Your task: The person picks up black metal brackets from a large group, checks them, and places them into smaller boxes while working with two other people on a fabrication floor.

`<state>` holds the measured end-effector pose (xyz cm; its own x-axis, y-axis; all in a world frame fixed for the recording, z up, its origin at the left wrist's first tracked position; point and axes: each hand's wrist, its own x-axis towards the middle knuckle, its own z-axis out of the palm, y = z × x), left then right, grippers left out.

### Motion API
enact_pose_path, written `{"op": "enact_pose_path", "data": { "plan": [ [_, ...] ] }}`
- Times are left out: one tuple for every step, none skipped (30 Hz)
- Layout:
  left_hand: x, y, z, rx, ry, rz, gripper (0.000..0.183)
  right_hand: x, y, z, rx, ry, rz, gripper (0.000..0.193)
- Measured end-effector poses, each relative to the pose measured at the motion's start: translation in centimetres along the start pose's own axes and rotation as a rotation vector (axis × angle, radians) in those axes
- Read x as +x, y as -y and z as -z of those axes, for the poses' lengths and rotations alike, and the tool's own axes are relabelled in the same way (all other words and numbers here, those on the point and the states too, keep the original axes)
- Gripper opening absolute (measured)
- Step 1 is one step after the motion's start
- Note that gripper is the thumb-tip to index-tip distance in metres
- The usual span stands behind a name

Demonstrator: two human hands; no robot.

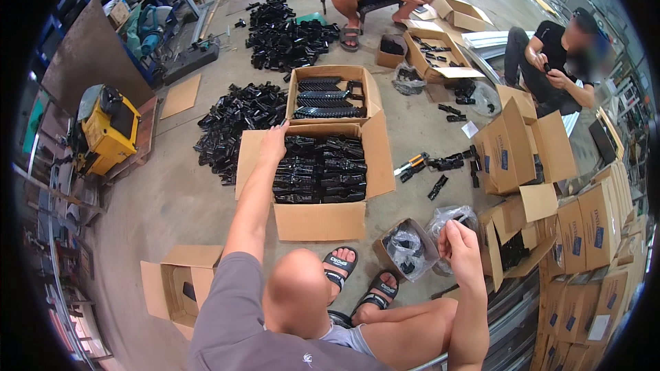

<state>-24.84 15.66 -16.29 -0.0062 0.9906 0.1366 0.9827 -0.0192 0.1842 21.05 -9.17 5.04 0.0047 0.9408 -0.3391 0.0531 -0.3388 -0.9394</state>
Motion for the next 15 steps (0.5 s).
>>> {"op": "enact_pose_path", "data": {
  "plan": [
    [0.4,-1.0,-0.1,-0.002,-0.011,0.022,0.062,-0.1,-0.1,0.3,-0.014,-0.022,0.020,0.037],
    [0.4,-2.0,-0.3,-0.006,-0.002,0.006,0.062,-0.2,-0.2,0.6,-0.027,-0.044,0.040,0.038],
    [0.4,-3.2,-0.6,-0.052,-0.007,-0.030,0.060,-0.3,0.2,1.2,-0.013,-0.081,0.025,0.037],
    [0.5,-5.0,-0.7,-0.104,-0.008,-0.077,0.059,-0.5,0.2,2.3,-0.034,-0.124,0.038,0.038],
    [0.2,-5.6,-1.3,-0.146,-0.032,-0.107,0.054,-0.4,0.0,3.2,-0.012,-0.152,0.059,0.038],
    [-0.1,-5.9,-1.7,-0.149,-0.014,-0.125,0.054,-0.1,-0.4,4.0,0.010,-0.182,0.080,0.037],
    [-0.3,-6.4,-2.2,-0.081,0.024,-0.155,0.053,0.1,-0.6,4.7,0.108,-0.219,0.070,0.034],
    [0.0,-6.7,-2.8,-0.016,0.049,-0.190,0.052,0.1,-0.7,5.5,0.199,-0.217,0.081,0.031],
    [-0.1,-6.6,-3.5,0.002,0.060,-0.190,0.051,0.1,-0.7,5.8,0.233,-0.245,0.078,0.030],
    [-0.1,-7.3,-4.0,0.013,0.128,-0.180,0.051,0.0,-0.7,6.0,0.261,-0.289,0.075,0.029],
    [0.0,-7.0,-4.6,0.057,0.190,-0.155,0.055,-0.1,-0.4,5.9,0.248,-0.286,0.074,0.028],
    [-0.1,-6.3,-5.5,0.073,0.210,-0.096,0.057,0.0,-0.1,6.0,0.207,-0.264,0.074,0.030],
    [-0.1,-6.1,-6.2,0.078,0.242,-0.049,0.058,0.1,-0.2,6.4,0.147,-0.278,0.108,0.032],
    [0.1,-7.3,-6.3,0.077,0.297,-0.024,0.057,0.1,-0.6,7.2,0.086,-0.300,0.140,0.033],
    [0.4,-8.3,-6.7,0.076,0.347,-0.020,0.055,0.0,-0.8,8.2,0.087,-0.334,0.134,0.033]
  ]
}}
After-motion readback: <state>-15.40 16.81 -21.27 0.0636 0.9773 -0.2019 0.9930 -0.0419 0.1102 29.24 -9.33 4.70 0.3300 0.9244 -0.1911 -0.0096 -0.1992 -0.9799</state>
